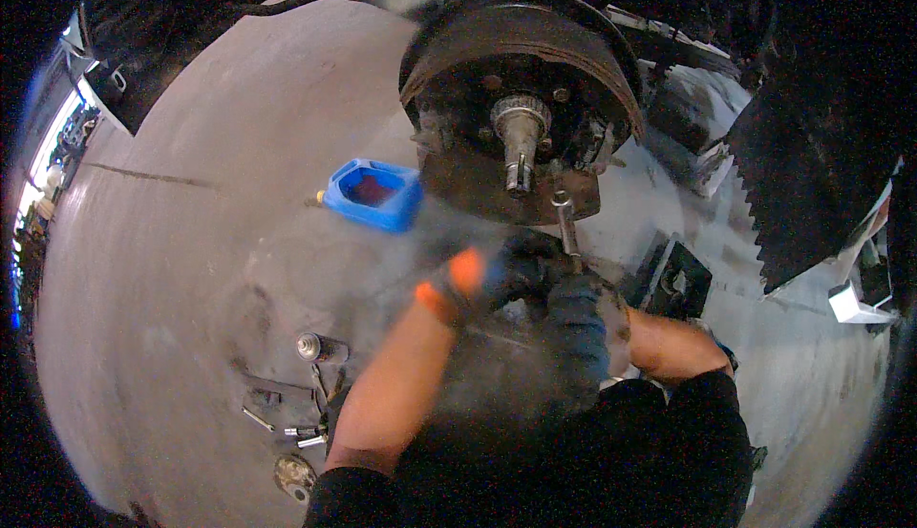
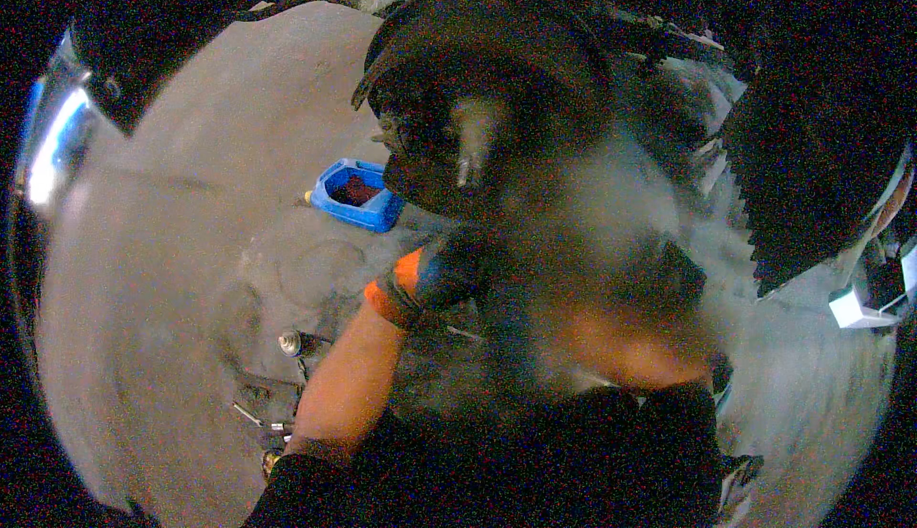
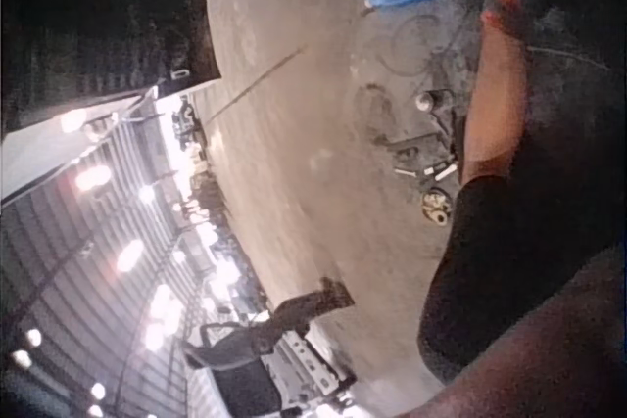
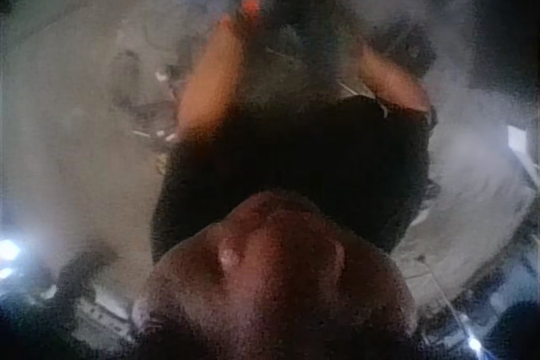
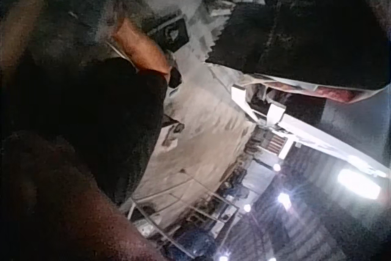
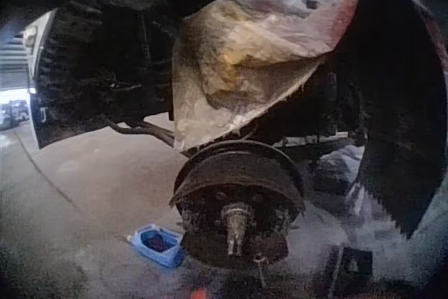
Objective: The person sits on the floor and works on a vehicle wheel hub, removing a retaining clip and applying grease to the hub and wheel rim. They use a wrench to tighten components and handle a grease container to lubricate parts.
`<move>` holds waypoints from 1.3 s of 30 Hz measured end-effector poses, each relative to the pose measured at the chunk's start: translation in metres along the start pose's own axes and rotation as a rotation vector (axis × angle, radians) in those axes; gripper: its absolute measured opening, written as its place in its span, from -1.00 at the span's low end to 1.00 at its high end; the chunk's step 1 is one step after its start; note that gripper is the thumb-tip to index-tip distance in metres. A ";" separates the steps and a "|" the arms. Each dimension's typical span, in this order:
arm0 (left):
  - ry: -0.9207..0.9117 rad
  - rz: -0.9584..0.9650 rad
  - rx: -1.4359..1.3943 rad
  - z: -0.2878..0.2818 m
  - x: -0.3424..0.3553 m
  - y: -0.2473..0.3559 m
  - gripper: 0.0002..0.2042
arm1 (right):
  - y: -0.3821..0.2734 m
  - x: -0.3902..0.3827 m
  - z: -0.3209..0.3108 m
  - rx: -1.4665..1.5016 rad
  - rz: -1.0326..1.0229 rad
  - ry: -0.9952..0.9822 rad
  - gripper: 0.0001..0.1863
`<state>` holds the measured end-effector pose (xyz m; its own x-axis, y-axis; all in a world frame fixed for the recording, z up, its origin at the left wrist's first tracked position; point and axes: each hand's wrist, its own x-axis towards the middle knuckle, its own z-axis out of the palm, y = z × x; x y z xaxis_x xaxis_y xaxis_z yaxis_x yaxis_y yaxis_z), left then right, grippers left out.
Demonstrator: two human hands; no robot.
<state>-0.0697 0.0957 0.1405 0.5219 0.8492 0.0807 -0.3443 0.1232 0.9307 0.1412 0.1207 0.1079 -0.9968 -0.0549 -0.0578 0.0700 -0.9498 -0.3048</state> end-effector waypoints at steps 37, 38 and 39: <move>0.069 -0.061 1.416 -0.066 -0.045 -0.082 -0.60 | 0.035 -0.078 -0.123 -2.362 0.035 0.373 -0.85; 0.013 -0.112 1.517 -0.088 -0.077 -0.064 -0.59 | 0.040 -0.074 -0.136 -2.108 0.058 0.592 -0.86; -0.052 -0.148 1.597 -0.111 -0.120 -0.047 -0.58 | 0.046 -0.066 -0.143 -1.839 0.037 0.805 -0.87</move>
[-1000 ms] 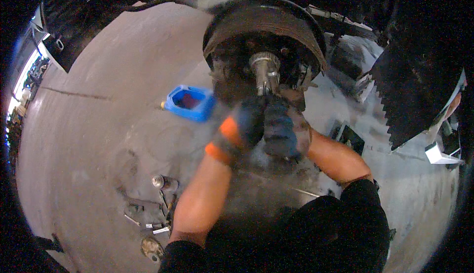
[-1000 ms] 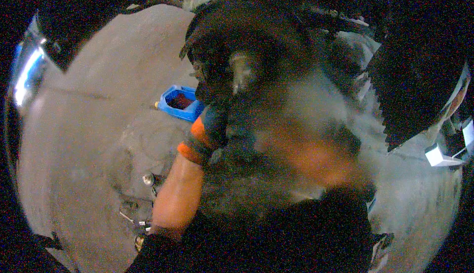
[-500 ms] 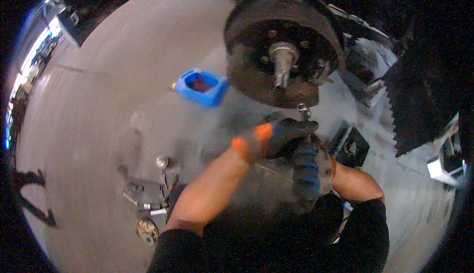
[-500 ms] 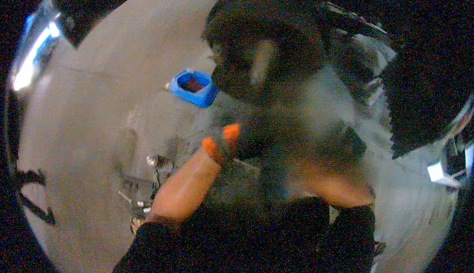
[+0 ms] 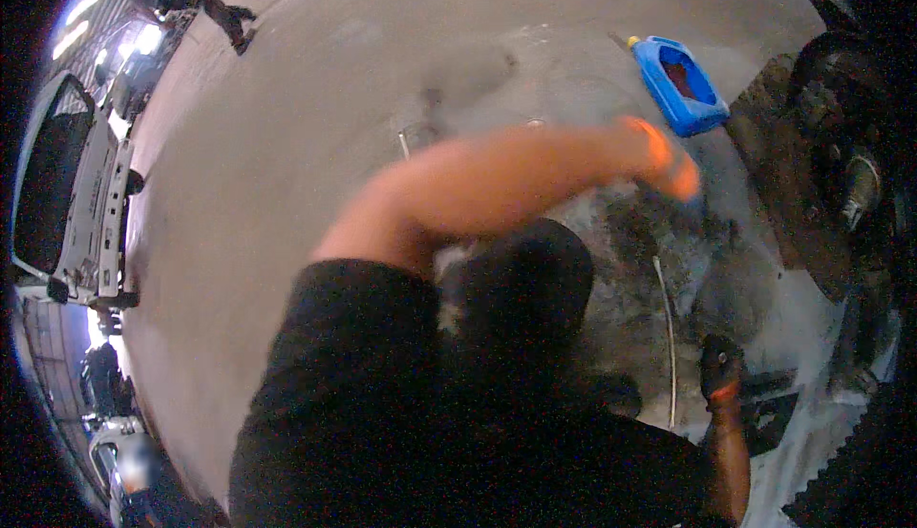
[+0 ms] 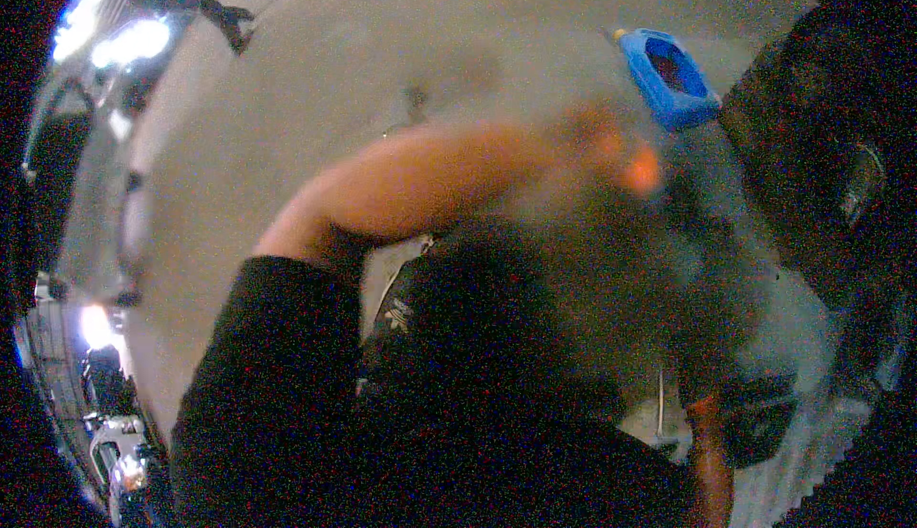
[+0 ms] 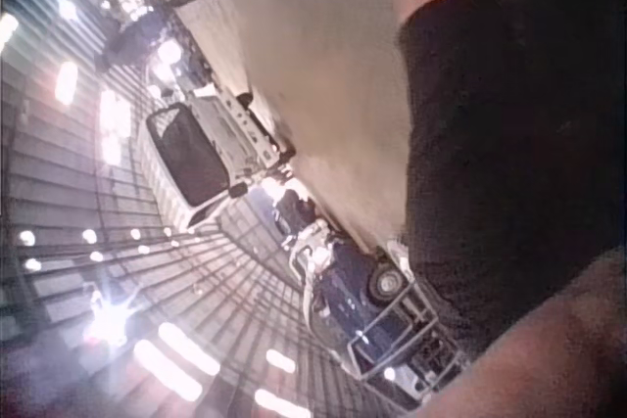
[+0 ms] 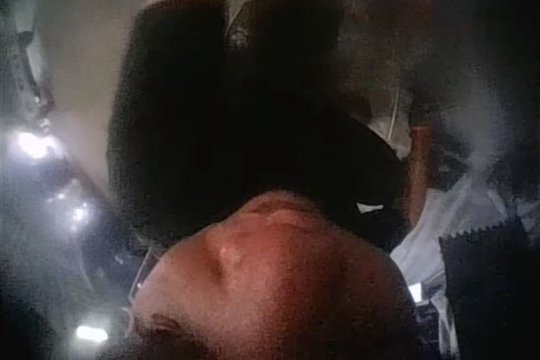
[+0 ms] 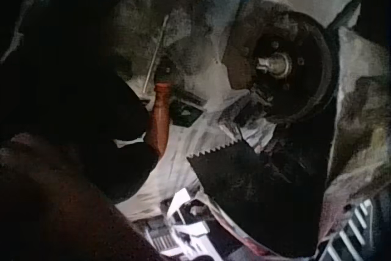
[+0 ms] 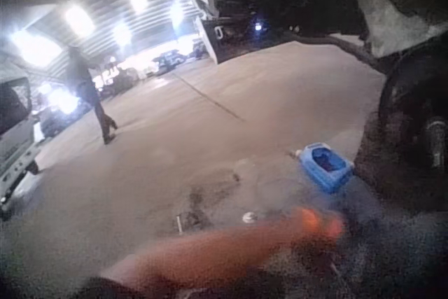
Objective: The person sits on the floor and works on a vehicle wheel hub, removing a retaining clip and applying grease to the hub and wheel rim. They use a wrench to tighten components and handle a grease container to lubricate parts.
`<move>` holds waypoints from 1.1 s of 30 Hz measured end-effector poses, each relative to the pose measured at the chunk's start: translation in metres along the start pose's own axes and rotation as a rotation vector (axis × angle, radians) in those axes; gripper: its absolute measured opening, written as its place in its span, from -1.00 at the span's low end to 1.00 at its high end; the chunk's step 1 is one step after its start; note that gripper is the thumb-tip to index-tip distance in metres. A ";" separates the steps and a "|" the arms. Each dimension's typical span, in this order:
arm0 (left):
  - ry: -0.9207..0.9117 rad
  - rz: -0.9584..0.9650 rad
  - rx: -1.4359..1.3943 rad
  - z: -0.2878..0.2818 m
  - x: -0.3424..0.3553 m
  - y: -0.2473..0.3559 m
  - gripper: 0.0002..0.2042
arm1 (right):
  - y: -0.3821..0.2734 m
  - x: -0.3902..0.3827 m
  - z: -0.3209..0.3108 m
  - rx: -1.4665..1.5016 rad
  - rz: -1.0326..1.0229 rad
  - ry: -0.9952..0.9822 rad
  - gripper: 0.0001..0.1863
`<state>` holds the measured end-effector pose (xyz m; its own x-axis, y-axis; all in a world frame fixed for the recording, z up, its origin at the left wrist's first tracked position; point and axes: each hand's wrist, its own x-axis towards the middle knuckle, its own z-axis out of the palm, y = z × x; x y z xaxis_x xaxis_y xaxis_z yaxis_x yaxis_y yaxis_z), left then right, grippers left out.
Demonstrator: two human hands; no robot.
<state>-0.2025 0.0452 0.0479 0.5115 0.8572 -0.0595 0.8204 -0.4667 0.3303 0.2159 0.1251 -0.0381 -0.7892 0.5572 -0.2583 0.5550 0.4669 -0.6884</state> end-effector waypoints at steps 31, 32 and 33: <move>0.944 -0.673 -1.112 0.167 0.024 -0.074 -0.73 | -0.198 0.223 0.179 -0.357 0.008 0.516 -0.62; 0.828 -0.659 -0.947 0.168 0.034 -0.080 -0.74 | -0.192 0.219 0.175 -0.351 0.035 0.541 -0.62; 0.728 -0.631 -0.769 0.164 0.047 -0.084 -0.74 | -0.190 0.215 0.166 -0.346 0.054 0.567 -0.62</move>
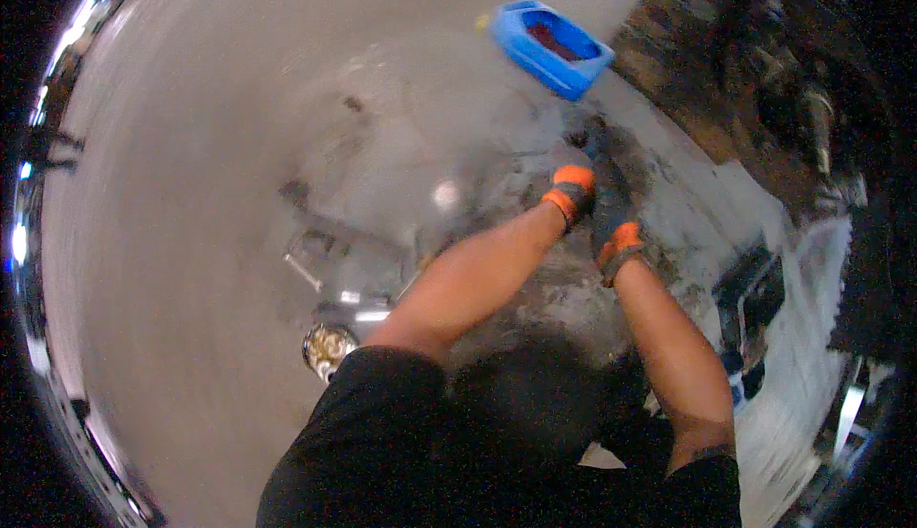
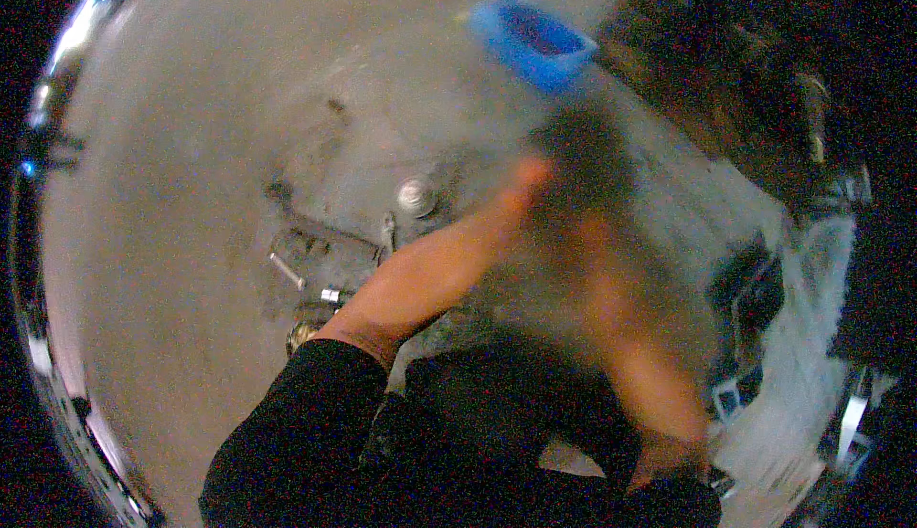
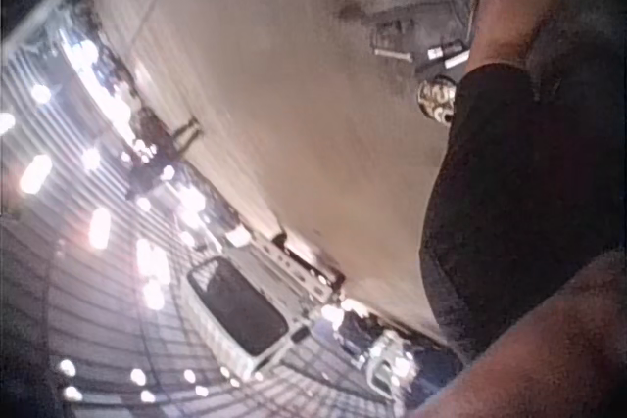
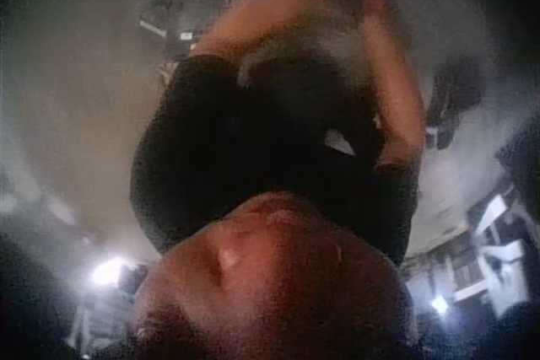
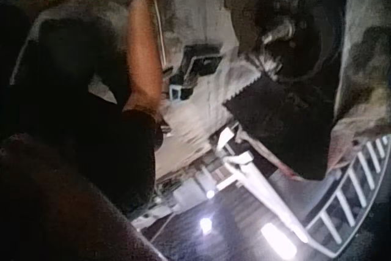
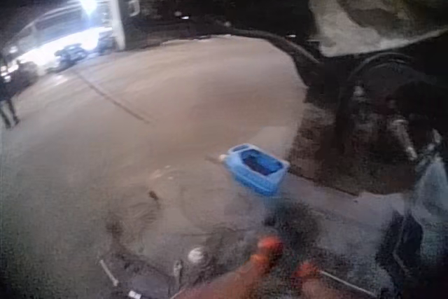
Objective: The person sits on the floor and works on a vehicle wheel hub, removing a retaining clip and applying grease to the hub and wheel rim. They use a wrench to tighten components and handle a grease container to lubricate parts.
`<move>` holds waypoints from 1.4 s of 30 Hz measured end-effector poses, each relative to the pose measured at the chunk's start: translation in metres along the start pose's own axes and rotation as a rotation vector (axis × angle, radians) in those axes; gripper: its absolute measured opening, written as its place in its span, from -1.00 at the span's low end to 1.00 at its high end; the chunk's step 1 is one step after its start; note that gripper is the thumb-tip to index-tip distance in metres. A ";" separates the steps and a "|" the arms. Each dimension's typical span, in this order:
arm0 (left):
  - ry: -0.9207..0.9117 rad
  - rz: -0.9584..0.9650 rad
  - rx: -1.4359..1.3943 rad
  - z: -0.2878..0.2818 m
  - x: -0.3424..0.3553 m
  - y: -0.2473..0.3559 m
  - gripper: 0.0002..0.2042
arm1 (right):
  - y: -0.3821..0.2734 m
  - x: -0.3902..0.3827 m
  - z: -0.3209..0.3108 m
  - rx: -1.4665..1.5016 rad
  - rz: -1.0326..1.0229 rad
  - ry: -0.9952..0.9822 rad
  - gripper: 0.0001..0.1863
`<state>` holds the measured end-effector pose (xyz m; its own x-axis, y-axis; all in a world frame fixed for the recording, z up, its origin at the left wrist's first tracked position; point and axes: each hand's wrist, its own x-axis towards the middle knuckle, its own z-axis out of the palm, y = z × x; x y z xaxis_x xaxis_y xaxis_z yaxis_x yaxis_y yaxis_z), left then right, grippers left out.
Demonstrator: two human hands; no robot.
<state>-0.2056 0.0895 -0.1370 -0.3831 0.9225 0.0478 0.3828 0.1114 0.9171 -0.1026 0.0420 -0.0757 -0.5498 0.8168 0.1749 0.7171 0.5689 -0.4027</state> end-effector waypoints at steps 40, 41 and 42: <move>-0.841 -0.139 -0.804 0.185 -0.200 0.323 -0.68 | 0.207 -0.237 -0.290 0.972 0.511 0.375 -0.72; -0.952 -0.211 -0.907 0.202 -0.187 0.313 -0.69 | 0.217 -0.237 -0.296 1.055 0.458 0.354 -0.72; -0.977 -0.217 -0.903 0.205 -0.190 0.322 -0.69 | 0.227 -0.242 -0.302 1.135 0.409 0.361 -0.71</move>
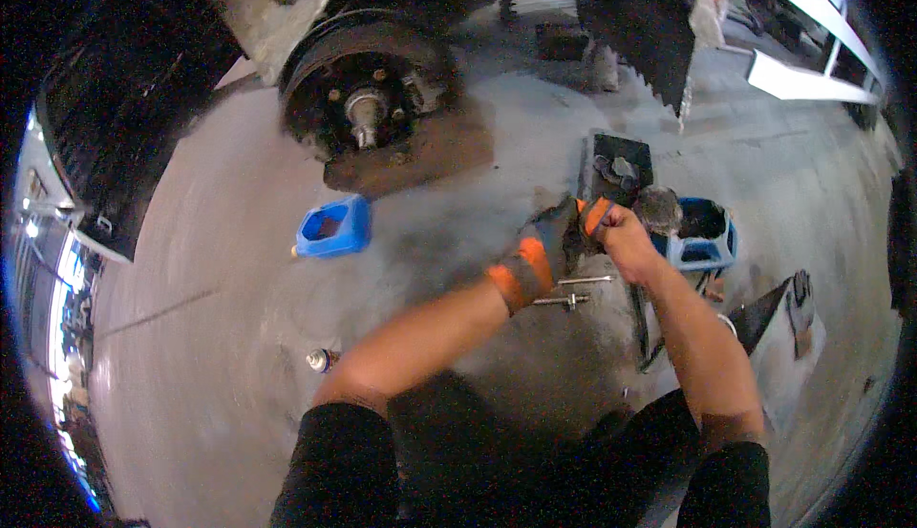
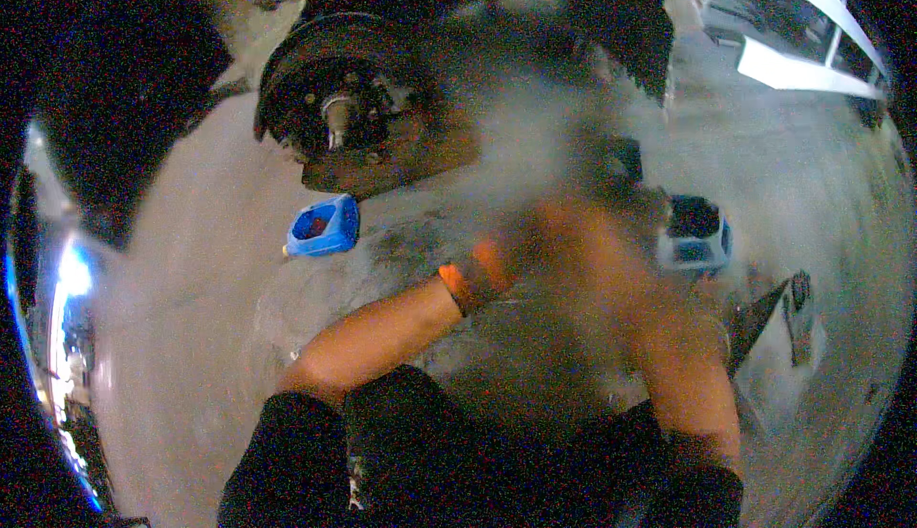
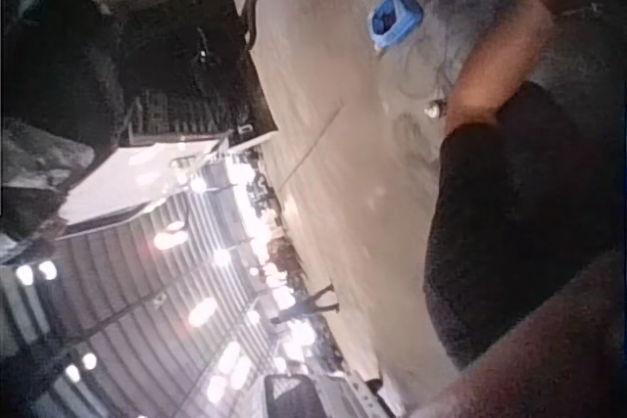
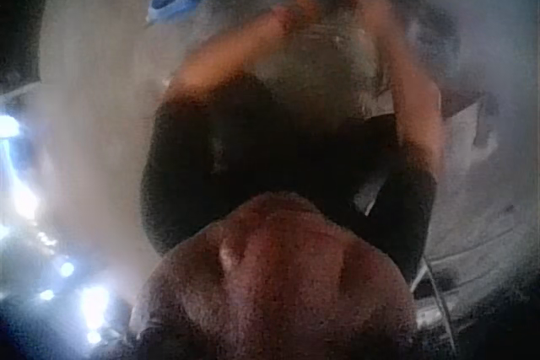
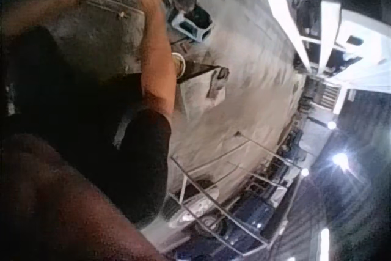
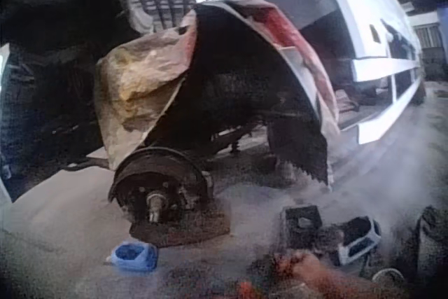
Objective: The person sits on the floor and works on a vehicle wheel hub, removing a retaining clip and applying grease to the hub and wheel rim. They use a wrench to tighten components and handle a grease container to lubricate parts.
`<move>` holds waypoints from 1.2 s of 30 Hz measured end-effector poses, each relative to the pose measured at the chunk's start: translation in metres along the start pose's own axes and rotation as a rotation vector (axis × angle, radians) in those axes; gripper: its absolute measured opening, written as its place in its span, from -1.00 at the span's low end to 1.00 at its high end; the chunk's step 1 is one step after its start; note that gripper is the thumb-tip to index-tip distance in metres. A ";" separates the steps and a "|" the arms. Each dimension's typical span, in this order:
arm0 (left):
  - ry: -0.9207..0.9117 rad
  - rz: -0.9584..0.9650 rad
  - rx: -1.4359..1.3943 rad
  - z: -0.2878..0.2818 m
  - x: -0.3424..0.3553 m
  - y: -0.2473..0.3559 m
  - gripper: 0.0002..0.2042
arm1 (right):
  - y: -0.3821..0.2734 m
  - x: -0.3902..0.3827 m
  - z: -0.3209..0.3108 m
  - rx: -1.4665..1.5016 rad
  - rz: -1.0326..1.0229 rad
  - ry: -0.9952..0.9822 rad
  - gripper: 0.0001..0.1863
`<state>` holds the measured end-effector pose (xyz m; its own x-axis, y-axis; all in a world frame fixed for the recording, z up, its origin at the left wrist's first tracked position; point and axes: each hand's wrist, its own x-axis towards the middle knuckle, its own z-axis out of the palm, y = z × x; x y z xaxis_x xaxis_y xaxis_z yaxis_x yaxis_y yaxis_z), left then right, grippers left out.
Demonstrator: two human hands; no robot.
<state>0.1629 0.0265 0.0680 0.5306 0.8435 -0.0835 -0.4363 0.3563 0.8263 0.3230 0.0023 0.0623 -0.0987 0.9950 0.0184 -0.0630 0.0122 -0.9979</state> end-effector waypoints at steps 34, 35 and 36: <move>0.443 -0.287 0.223 0.051 -0.059 -0.079 -0.77 | -0.010 -0.105 -0.029 -0.751 0.039 -0.104 -0.69; 0.430 -0.240 0.261 0.040 -0.048 -0.098 -0.80 | -0.006 -0.114 -0.029 -0.687 0.031 -0.167 -0.70; 0.395 -0.271 0.223 0.068 -0.058 -0.110 -0.80 | 0.002 -0.140 -0.043 -0.693 -0.023 -0.146 -0.70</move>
<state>0.2299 -0.0890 0.0201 0.2696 0.8354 -0.4791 -0.1337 0.5251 0.8405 0.3795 -0.1330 0.0552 -0.2403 0.9707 -0.0004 0.5751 0.1420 -0.8057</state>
